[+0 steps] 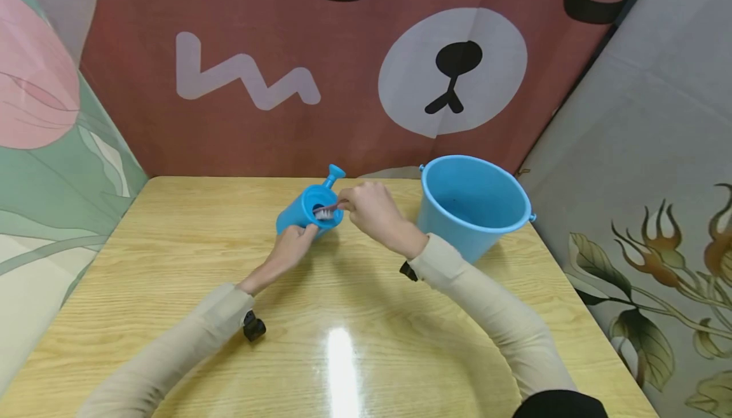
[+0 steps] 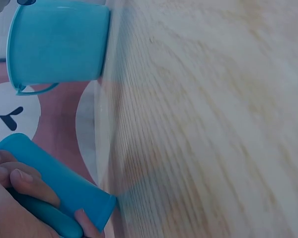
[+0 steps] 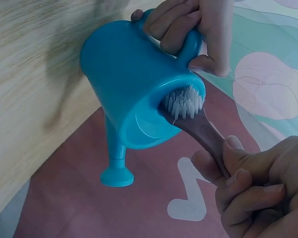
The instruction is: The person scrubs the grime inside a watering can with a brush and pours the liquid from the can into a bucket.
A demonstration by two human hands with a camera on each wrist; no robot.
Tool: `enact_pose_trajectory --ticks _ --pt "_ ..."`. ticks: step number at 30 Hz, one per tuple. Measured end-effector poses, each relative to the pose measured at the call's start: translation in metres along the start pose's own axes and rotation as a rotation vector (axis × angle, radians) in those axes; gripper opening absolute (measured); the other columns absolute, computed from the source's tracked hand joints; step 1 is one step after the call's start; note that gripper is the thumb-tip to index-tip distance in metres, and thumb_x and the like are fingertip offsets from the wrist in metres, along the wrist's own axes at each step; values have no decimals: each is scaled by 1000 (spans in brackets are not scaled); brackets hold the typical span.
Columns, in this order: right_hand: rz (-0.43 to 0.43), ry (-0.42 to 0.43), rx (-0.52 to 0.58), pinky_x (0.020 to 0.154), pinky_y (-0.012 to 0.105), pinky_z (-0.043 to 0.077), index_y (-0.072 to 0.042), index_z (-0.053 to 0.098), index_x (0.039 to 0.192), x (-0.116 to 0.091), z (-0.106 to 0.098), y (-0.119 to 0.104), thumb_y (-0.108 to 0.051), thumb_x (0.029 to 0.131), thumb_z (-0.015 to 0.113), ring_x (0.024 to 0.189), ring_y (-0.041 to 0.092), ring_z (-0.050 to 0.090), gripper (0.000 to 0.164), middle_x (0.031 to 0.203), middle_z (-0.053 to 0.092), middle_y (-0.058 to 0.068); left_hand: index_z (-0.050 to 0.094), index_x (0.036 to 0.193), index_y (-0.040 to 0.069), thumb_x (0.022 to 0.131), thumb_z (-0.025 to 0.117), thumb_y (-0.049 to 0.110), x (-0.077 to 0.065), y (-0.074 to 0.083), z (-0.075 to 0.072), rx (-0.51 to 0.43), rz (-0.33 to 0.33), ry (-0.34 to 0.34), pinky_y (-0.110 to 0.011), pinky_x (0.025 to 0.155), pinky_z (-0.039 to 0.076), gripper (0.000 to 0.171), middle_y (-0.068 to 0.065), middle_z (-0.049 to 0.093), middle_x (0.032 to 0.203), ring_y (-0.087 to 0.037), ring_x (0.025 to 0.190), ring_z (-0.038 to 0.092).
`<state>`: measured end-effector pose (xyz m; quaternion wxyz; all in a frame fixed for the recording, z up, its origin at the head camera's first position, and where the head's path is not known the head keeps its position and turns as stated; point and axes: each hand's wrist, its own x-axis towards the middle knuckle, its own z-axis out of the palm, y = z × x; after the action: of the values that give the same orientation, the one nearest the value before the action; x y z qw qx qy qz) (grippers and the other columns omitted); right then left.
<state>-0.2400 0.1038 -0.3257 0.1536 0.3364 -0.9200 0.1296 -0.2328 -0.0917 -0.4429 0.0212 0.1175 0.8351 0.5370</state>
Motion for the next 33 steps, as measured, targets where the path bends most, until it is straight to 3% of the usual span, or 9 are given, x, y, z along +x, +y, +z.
enact_pose_trajectory --ticks 8,15,23,29,33 --pt "5 -34 0 61 29 53 -7 78 93 5 9 -3 -10 92 70 69 17 68 9 85 74 3 37 56 14 100 40 32 -4 -2 0 44 6 11 -24 41 24 48 8 30 48 -8 42 25" --pt "-34 -181 -29 61 23 52 -7 77 95 -4 32 1 -17 93 69 68 14 67 13 85 73 5 37 54 13 100 41 27 -7 0 12 47 60 -48 -23 40 25 48 8 30 47 -7 40 24" --pt "11 -60 53 65 27 54 -6 77 95 -7 17 5 -15 91 71 73 15 68 12 87 73 4 37 55 14 99 41 27 -3 4 7 19 50 -19 -24 41 25 46 7 31 48 -9 42 26" --pt "30 -26 216 62 20 50 -9 74 94 -9 18 7 -22 91 70 67 7 63 14 84 72 1 37 55 14 98 40 28 -4 1 2 9 32 8 -24 41 24 46 7 31 48 -9 42 26" --pt "15 -25 352 59 21 49 -8 73 94 -8 19 11 -23 94 66 58 11 61 16 83 70 6 37 54 15 98 41 28 -3 1 2 11 33 12 -24 41 24 45 8 30 48 -9 42 25"
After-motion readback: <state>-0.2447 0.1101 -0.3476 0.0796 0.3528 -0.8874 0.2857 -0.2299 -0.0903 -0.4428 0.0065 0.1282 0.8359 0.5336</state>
